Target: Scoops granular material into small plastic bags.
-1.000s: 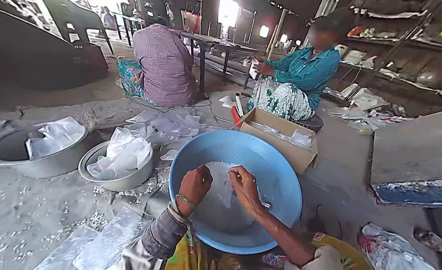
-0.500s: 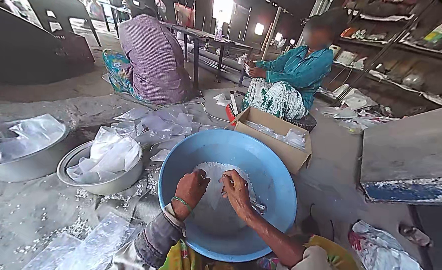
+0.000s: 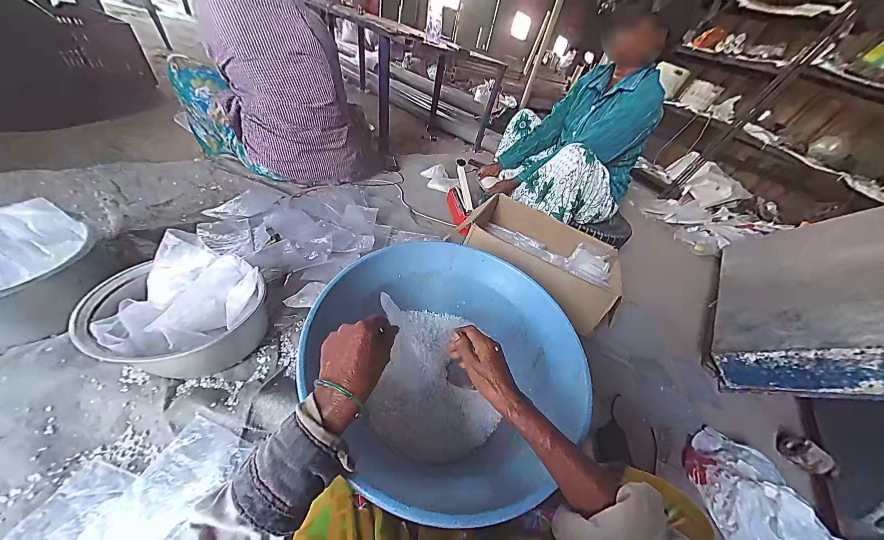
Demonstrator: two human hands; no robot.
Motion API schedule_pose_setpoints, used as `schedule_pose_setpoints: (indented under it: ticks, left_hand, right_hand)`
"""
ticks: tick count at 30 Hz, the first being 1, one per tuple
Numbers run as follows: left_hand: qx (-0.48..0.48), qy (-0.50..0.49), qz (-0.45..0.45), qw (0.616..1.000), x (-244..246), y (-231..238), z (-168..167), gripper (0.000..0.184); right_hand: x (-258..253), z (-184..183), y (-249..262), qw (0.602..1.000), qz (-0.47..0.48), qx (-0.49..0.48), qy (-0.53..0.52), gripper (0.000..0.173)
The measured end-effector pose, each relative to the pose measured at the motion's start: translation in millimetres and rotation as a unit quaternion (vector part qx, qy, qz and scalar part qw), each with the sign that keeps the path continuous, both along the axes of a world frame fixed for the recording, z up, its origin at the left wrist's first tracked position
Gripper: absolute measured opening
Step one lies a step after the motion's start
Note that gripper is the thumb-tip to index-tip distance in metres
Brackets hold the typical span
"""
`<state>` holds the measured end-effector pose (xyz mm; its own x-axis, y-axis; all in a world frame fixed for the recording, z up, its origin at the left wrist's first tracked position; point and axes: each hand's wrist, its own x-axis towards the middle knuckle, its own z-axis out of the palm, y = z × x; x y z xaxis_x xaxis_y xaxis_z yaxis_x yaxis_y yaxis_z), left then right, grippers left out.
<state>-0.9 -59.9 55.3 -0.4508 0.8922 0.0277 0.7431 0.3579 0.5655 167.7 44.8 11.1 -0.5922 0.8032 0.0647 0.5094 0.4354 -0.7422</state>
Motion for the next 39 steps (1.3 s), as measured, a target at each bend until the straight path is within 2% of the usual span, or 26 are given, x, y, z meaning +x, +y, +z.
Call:
schedule_pose_setpoints:
  ticks: [3,6,9,12,15,19,21,25,30,33,34,37,39]
  left_hand:
    - [-0.022,0.06,0.029,0.998,-4,-2,7,0.037]
    - [-0.062,0.073,0.025,0.995,-8,-3,10,0.039]
    - [-0.082,0.069,0.016,0.994,-9,-6,11,0.039]
    - [-0.086,0.074,0.003,0.994,-9,-8,9,0.038]
    - [-0.096,0.069,-0.01,0.993,-11,-10,7,0.037]
    - [-0.077,0.053,-0.007,0.996,-17,-11,1,0.034]
    - [-0.046,0.054,-0.002,0.997,-21,-14,-7,0.031]
    - [-0.058,0.062,0.002,0.996,-26,-8,-8,0.033]
    - [-0.067,0.07,0.005,0.995,-28,1,-14,0.033]
    - [-0.046,0.072,0.006,0.996,-33,2,-17,0.033]
    - [-0.043,0.069,0.011,0.997,-35,2,-17,0.034]
    - [-0.002,0.06,0.028,0.998,-42,-1,-13,0.033]
    - [0.041,0.056,0.039,0.997,-47,-3,-12,0.032]
  right_hand:
    - [13,1,21,0.978,0.001,0.021,-0.206,0.04]
    - [26,-19,40,0.924,-0.002,-0.05,-0.379,0.053]
    - [34,-41,49,0.885,0.047,-0.104,-0.451,0.061]
    - [30,-57,48,0.858,0.084,-0.102,-0.496,0.059]
    - [26,-66,44,0.859,0.074,-0.095,-0.497,0.052]
    - [27,-63,42,0.921,-0.005,-0.13,-0.367,0.045]
    - [22,-54,36,0.938,-0.041,-0.135,-0.316,0.044]
    - [18,-50,42,0.956,-0.084,-0.07,-0.274,0.037]
    - [20,-50,39,0.965,-0.018,-0.032,-0.261,0.046]
    - [15,-42,27,0.963,0.018,-0.031,-0.268,0.067]
    - [13,-41,25,0.966,0.026,-0.03,-0.254,0.068]
    - [9,-39,26,0.974,0.047,-0.019,-0.222,0.05]
    - [5,-33,32,0.962,0.056,0.0,-0.267,0.038]
